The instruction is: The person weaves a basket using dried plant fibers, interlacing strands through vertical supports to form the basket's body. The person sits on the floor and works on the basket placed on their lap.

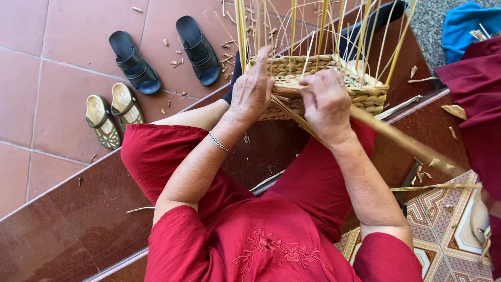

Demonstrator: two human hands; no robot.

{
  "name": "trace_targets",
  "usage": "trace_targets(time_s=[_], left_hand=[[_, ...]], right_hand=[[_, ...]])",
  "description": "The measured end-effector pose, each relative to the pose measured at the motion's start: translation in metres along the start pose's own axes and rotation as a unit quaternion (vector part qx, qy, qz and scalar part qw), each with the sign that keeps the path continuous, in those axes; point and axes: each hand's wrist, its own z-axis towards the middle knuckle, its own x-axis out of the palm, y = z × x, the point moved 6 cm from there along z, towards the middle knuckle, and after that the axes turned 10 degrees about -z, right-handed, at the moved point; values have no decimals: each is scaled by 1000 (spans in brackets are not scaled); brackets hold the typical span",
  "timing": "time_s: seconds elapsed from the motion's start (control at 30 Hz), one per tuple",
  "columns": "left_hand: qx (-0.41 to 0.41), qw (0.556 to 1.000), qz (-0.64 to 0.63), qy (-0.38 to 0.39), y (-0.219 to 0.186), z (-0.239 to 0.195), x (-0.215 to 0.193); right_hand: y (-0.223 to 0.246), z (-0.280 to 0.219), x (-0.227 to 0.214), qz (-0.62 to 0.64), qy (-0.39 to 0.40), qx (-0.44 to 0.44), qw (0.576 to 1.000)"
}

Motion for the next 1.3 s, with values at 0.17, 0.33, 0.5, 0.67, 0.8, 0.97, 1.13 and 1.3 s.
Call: trace_targets(time_s=[0.17, 0.33, 0.5, 0.67, 0.8, 0.97, 1.13, 1.3], left_hand=[[80, 988, 103, 87, -5, 7, 18], [19, 983, 69, 168, 11, 31, 33], [-22, 967, -106, 231, 7, 33, 15], [56, 942, -149, 297, -13, 16, -3], [110, 964, -79, 227, -23, 15, -2], [142, 970, -6, 195, -23, 6, 8], [179, 973, 5, 143, -25, 7, 12], [134, 979, -46, 146, -28, 12, 8]], right_hand=[[29, -13, -21, -125, -33, -106, 986], [26, -16, -17, -53, 27, -90, 994], [11, -11, -17, 9, 75, -31, 997], [-2, -4, -27, -86, 146, 0, 985], [21, 9, -49, -197, -49, -125, 971], [21, 24, -55, -161, -34, -152, 975], [33, 33, -55, -174, -116, -215, 954], [46, 36, -51, -224, -177, -307, 908]])
